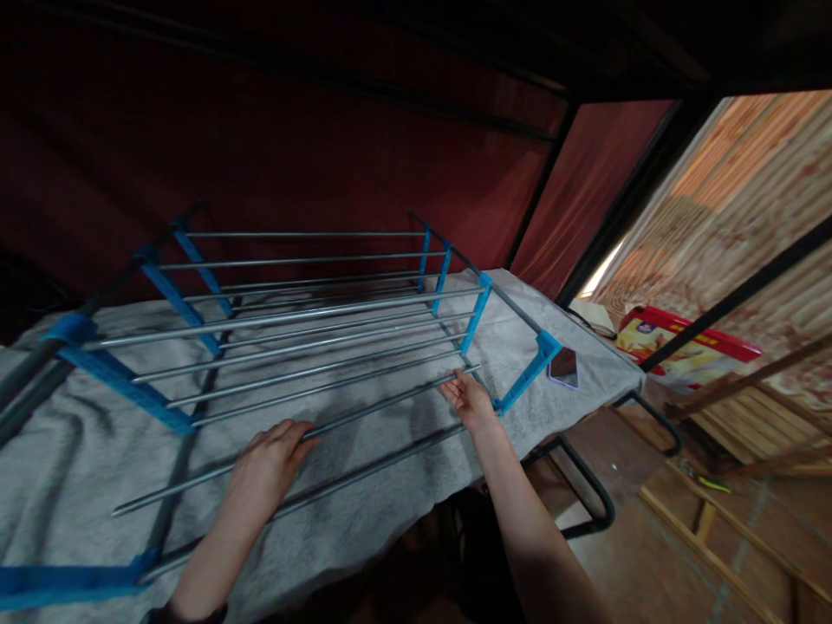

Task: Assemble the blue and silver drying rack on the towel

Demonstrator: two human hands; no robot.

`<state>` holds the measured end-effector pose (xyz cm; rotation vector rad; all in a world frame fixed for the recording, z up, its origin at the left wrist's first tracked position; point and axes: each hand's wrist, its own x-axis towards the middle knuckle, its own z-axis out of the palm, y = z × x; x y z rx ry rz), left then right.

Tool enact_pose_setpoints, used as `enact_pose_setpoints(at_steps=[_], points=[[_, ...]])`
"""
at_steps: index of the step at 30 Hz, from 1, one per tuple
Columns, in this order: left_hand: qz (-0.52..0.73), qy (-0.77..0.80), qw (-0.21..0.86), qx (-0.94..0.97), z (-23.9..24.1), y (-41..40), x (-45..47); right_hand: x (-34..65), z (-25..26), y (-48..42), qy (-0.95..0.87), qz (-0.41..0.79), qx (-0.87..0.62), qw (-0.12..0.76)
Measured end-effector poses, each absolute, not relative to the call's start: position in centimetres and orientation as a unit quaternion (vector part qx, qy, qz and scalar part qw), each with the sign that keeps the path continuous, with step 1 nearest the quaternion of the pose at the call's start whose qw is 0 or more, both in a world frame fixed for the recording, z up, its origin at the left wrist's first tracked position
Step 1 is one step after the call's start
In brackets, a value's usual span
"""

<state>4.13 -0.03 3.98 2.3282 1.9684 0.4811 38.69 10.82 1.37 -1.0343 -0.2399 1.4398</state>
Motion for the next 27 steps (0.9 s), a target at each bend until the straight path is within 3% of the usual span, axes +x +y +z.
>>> enact_pose_setpoints(at_steps=[27], points=[[0.096, 0.689, -0.007, 0.718, 5.4, -1.0, 4.0, 39.5, 1.4, 10.7, -0.095, 0.625, -0.454, 0.628]])
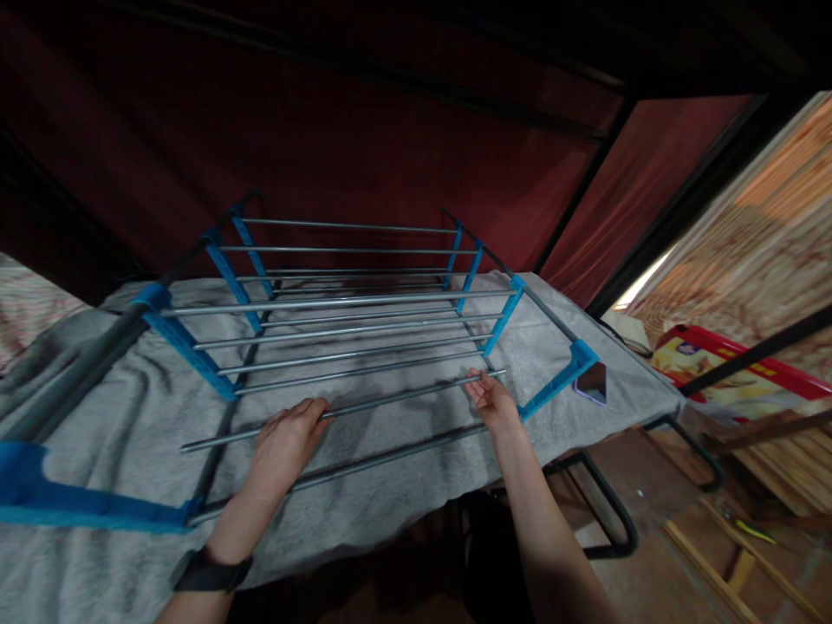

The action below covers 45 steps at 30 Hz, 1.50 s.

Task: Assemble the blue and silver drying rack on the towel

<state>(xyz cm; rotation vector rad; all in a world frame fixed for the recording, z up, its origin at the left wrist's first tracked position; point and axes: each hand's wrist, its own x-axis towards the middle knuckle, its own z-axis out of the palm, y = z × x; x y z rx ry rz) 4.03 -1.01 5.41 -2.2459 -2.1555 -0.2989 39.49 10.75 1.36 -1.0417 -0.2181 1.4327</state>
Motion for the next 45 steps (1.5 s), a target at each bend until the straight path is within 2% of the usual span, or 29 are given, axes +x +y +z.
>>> enact_pose_setpoints(at_steps=[9, 16, 45], points=[[-0.170, -0.639, -0.009, -0.750, 4.8, -0.3, 3.4, 39.4, 1.6, 10.7, -0.083, 0.617, -0.454, 0.638], [-0.152, -0.641, 0.011, -0.752, 4.8, -0.6, 2.9, 39.6, 1.6, 11.0, -0.074, 0.625, -0.460, 0.626], [-0.085, -0.686, 0.018, -0.722, 5.0, -0.4, 2.5, 39.6, 1.6, 11.3, -0.086, 0.589, -0.445, 0.669]])
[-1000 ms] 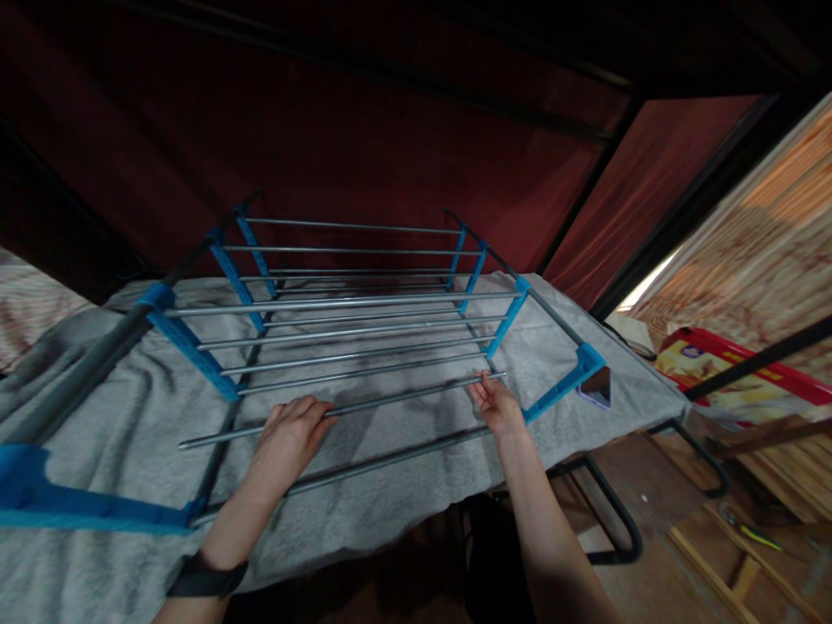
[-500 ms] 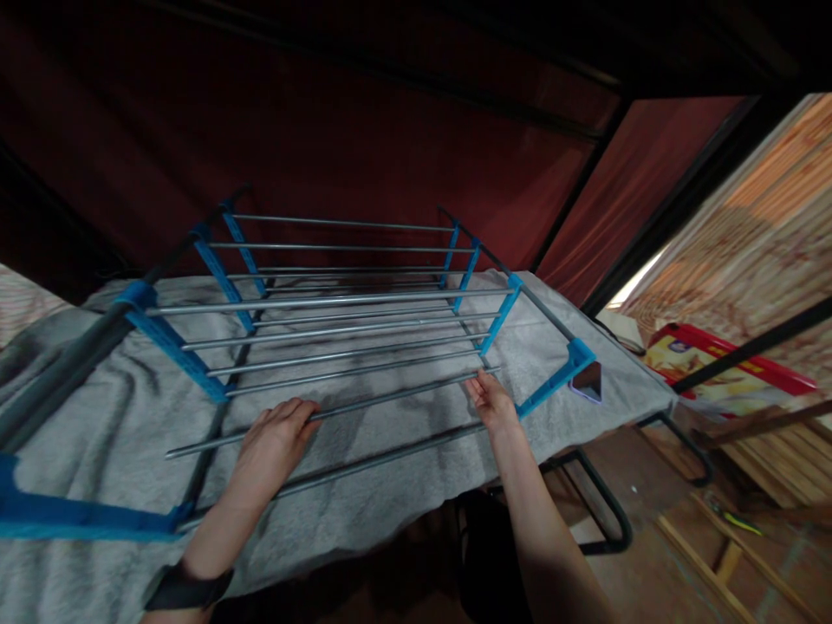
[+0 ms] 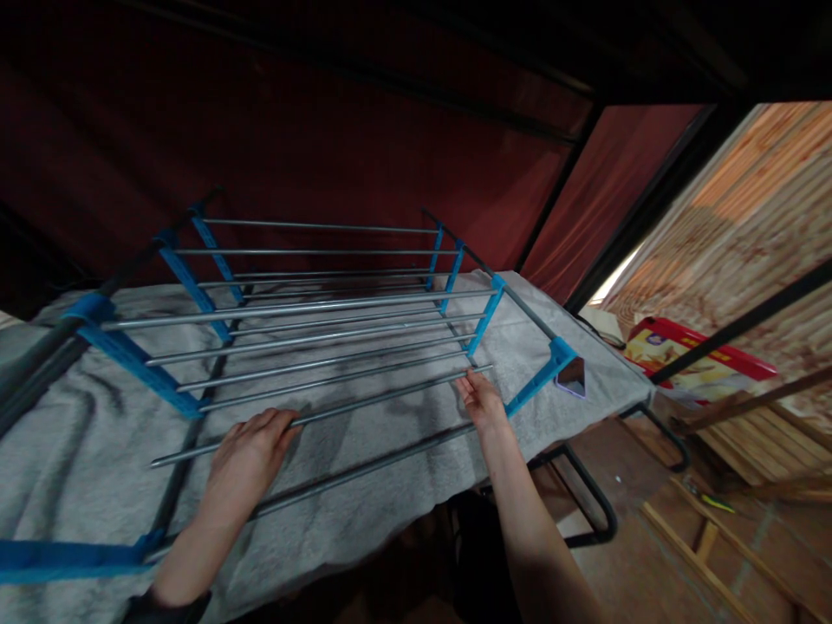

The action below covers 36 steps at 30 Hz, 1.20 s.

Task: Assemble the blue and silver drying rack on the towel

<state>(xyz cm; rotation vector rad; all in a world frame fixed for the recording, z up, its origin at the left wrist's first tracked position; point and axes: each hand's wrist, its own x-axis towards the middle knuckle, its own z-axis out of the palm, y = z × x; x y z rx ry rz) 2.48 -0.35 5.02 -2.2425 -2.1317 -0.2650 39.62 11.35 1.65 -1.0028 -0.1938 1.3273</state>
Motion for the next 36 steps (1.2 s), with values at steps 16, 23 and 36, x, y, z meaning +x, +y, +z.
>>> enact_pose_setpoints(at_steps=[16, 23, 36], points=[[-0.084, -0.682, 0.010, -0.726, 5.1, -0.8, 3.7, 34.0, 1.1, 9.7, -0.157, 0.670, -0.408, 0.600], [-0.084, -0.698, -0.004, -0.712, 5.4, -1.9, 2.7, 34.0, 1.5, 9.3, -0.174, 0.660, -0.418, 0.600], [-0.131, -0.709, 0.004, -0.693, 5.6, -2.8, 0.8, 35.3, 3.8, 8.1, -0.176, 0.674, -0.389, 0.602]])
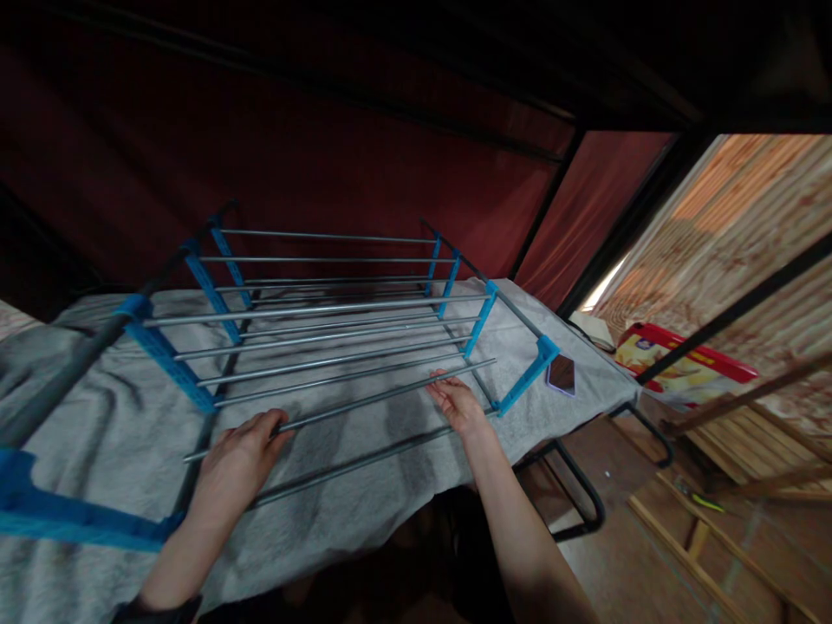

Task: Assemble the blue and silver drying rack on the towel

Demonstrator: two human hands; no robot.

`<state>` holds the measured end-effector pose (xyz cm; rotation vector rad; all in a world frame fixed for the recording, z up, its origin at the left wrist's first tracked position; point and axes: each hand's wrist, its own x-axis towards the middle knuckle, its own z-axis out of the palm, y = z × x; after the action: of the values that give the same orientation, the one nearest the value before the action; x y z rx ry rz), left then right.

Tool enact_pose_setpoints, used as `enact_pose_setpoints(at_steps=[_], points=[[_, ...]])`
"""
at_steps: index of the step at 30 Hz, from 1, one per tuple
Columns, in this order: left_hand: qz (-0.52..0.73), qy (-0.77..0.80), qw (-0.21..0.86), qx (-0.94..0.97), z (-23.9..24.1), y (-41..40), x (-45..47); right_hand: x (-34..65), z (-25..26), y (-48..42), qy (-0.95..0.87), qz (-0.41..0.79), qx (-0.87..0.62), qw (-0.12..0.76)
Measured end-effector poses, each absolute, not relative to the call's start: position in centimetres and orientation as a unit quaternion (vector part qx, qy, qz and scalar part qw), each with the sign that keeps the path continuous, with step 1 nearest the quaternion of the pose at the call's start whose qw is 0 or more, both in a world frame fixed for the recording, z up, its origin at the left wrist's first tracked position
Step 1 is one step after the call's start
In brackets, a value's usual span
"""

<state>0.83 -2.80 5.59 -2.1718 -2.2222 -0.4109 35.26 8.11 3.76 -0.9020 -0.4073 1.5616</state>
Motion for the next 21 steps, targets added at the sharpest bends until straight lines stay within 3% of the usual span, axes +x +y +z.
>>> enact_pose_setpoints(at_steps=[21], points=[[-0.076, -0.829, -0.012, -0.554, 4.8, -1.8, -0.6, 38.8, 2.6, 10.6, -0.122, 0.622, -0.417, 0.651]])
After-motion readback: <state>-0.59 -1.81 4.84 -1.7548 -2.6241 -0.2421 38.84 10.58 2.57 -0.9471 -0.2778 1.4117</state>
